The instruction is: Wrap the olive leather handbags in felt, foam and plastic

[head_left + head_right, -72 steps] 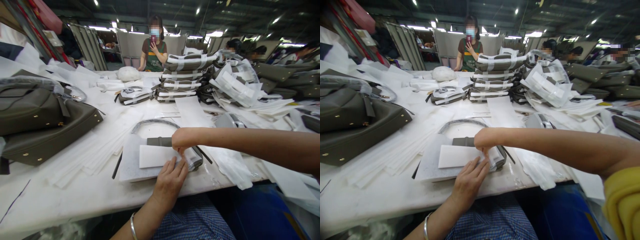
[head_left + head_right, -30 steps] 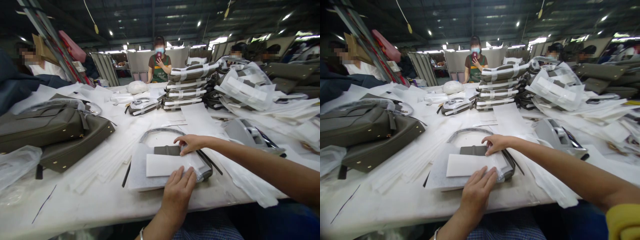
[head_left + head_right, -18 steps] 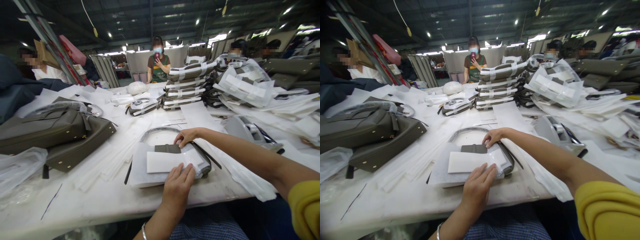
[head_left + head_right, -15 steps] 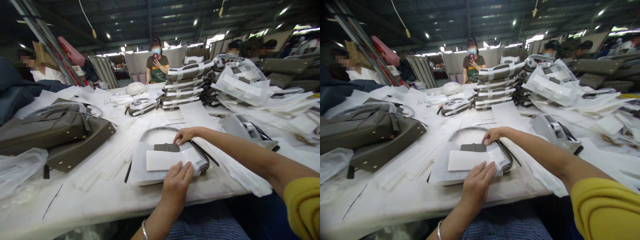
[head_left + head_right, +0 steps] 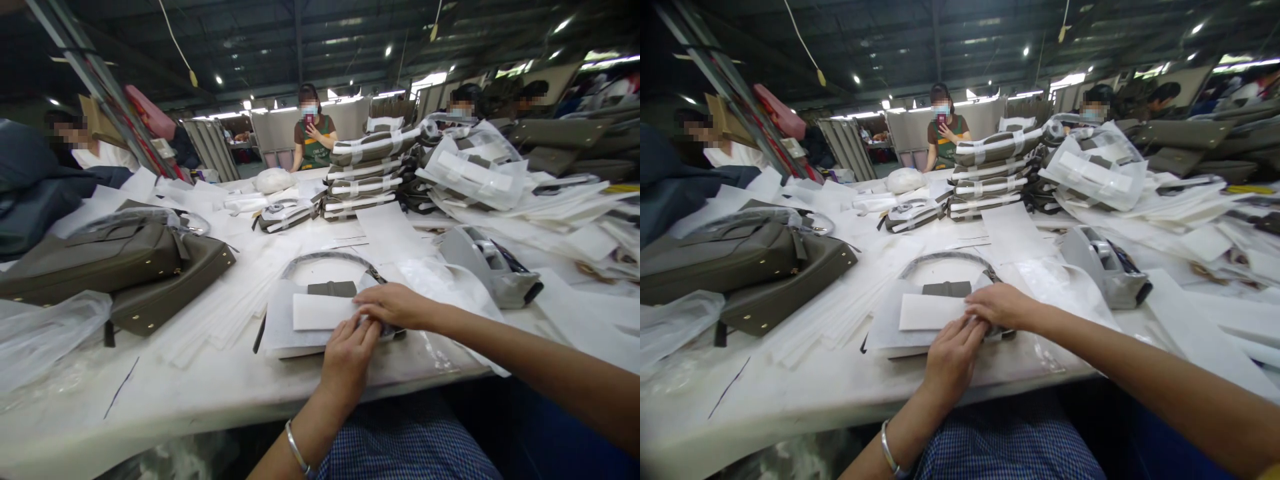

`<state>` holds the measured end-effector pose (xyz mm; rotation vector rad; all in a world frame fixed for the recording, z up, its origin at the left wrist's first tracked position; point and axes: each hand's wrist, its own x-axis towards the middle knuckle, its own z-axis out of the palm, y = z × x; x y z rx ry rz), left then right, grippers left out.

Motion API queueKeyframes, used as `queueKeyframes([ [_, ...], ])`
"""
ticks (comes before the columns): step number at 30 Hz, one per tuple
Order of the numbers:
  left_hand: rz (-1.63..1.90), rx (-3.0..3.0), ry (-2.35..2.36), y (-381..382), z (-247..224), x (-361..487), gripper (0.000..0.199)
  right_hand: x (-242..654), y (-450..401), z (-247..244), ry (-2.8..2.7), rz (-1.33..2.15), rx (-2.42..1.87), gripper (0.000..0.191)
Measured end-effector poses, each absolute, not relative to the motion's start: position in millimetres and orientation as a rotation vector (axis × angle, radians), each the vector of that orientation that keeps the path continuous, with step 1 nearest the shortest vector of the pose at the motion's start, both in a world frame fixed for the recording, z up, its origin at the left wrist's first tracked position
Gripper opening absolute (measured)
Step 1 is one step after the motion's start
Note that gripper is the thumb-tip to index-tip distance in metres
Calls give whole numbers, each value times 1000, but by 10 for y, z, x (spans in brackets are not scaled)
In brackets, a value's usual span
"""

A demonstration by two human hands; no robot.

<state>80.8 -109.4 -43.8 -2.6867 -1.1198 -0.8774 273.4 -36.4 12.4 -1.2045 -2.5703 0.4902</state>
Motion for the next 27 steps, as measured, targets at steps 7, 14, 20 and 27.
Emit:
queueKeyframes([
  [7,-633,-2852,-986,-1039,-75,487,50,2934,-594,-277,-2564,285,-929,49],
  [14,-163,-2561,-1064,-966,83,-181,63,3045,-457,-118,-2599,134,-964,45],
  [20,-440,-2588,-1108,-962,-300,-278,58,2792,-1098,-169,-2162,367,-1264,29],
  [27,-507,-2670,-1186,-1015,-246,-238,57,2515,-1364,-371,-1495,1353,-1364,25],
])
